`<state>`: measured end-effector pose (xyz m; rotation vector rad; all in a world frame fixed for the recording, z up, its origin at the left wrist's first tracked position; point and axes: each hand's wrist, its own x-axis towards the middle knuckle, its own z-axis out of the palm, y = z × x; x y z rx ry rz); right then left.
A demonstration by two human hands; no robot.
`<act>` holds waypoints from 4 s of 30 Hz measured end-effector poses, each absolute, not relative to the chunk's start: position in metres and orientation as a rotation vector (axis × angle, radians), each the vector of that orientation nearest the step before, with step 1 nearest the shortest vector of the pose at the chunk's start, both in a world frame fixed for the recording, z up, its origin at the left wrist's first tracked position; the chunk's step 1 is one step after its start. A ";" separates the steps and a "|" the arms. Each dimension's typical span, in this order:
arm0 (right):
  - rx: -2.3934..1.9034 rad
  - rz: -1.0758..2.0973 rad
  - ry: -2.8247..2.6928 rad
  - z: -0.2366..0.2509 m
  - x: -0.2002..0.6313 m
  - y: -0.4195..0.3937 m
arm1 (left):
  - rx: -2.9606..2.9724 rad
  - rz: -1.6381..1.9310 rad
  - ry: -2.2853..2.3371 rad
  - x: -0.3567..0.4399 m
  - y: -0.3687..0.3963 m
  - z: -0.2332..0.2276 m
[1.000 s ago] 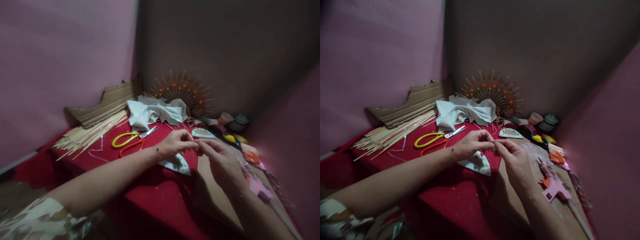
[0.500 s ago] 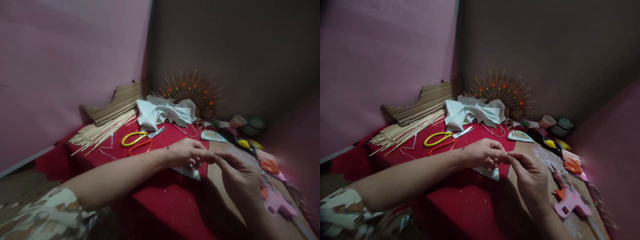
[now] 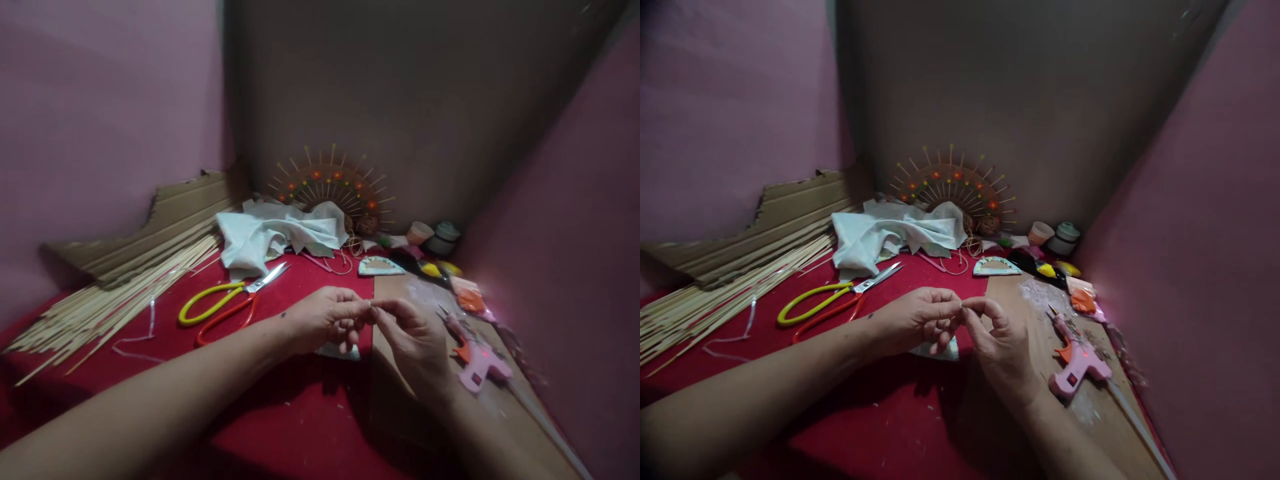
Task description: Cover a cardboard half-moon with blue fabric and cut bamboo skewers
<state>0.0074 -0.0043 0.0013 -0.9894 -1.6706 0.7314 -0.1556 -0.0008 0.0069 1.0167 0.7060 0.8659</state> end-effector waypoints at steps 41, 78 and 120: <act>-0.731 0.038 -1.850 0.003 0.007 -0.002 | 0.809 0.719 0.501 -0.163 0.001 0.010; -0.680 -0.393 -2.013 -0.002 0.004 0.000 | 1.007 0.936 0.791 -0.155 -0.009 0.017; -0.895 0.701 -1.769 -0.003 0.000 -0.002 | 1.801 1.152 1.223 -0.159 -0.015 0.016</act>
